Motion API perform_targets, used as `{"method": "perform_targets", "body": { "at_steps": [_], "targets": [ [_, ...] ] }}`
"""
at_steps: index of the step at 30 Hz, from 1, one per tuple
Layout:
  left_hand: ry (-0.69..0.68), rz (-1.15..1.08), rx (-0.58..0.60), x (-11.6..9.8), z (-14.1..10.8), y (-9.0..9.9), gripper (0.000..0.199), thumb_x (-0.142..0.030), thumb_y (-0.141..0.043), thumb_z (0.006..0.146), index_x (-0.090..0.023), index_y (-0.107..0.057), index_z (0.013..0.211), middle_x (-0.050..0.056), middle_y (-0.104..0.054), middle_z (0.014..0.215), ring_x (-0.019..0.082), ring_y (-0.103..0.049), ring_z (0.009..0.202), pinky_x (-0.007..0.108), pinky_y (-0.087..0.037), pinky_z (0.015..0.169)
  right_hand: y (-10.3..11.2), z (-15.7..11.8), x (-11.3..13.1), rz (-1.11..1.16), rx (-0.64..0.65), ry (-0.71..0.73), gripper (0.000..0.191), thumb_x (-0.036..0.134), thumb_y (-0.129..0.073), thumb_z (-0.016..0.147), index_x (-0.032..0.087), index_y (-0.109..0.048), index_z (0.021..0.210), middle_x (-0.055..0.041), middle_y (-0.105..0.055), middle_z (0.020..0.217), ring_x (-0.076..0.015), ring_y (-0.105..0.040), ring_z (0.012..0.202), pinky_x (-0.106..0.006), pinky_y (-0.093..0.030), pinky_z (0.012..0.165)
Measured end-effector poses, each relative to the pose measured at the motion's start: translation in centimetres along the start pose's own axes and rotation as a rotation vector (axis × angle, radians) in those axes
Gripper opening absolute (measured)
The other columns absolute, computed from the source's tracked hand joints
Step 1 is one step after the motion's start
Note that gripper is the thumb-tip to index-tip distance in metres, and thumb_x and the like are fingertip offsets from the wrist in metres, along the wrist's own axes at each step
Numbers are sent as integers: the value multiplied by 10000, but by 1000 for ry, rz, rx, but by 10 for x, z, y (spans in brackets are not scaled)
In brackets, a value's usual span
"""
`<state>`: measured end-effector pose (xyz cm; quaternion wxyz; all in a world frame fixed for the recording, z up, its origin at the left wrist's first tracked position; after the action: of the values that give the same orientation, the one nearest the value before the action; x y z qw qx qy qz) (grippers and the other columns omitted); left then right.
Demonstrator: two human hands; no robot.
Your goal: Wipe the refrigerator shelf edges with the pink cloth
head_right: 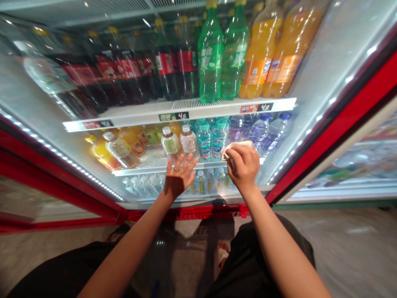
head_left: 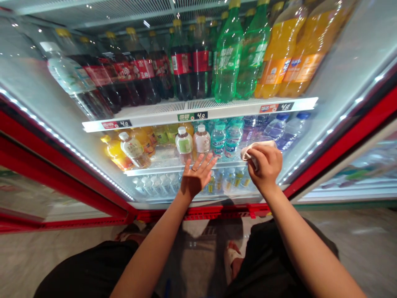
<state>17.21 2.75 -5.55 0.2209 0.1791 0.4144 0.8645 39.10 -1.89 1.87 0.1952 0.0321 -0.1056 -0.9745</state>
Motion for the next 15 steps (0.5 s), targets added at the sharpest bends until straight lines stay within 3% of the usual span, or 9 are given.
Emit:
{"method": "perform_targets", "body": {
  "at_steps": [4,15],
  "targets": [
    [-1,19,-25,0,0,1,632,-324,-503,1073,-422,-391,1687,30,-502,1678,316,-513,1561,597,-446,1258,2,0,3,19,-49,34,279,180,-649,922,290,-704,1172,-61,-750,1117,-254,-669,1013,-414,-481,901],
    [20,-2,-6,1,-2,-5,718,-312,-586,1036,-431,-334,1698,18,-470,1694,333,-448,1602,586,-318,1342,-1,-2,-1,11,3,5,345,179,-662,898,320,-703,1209,-60,-745,1132,-262,-668,1027,-431,-476,913]
  ]
}}
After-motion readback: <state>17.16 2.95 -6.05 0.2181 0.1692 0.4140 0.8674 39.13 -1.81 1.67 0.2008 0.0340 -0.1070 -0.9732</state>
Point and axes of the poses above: each hand's wrist, its own z-axis towards the middle knuckle, its own y-axis out of the back of the hand, x = y × z, the point moved 9 cm from there along z, towards the middle knuckle
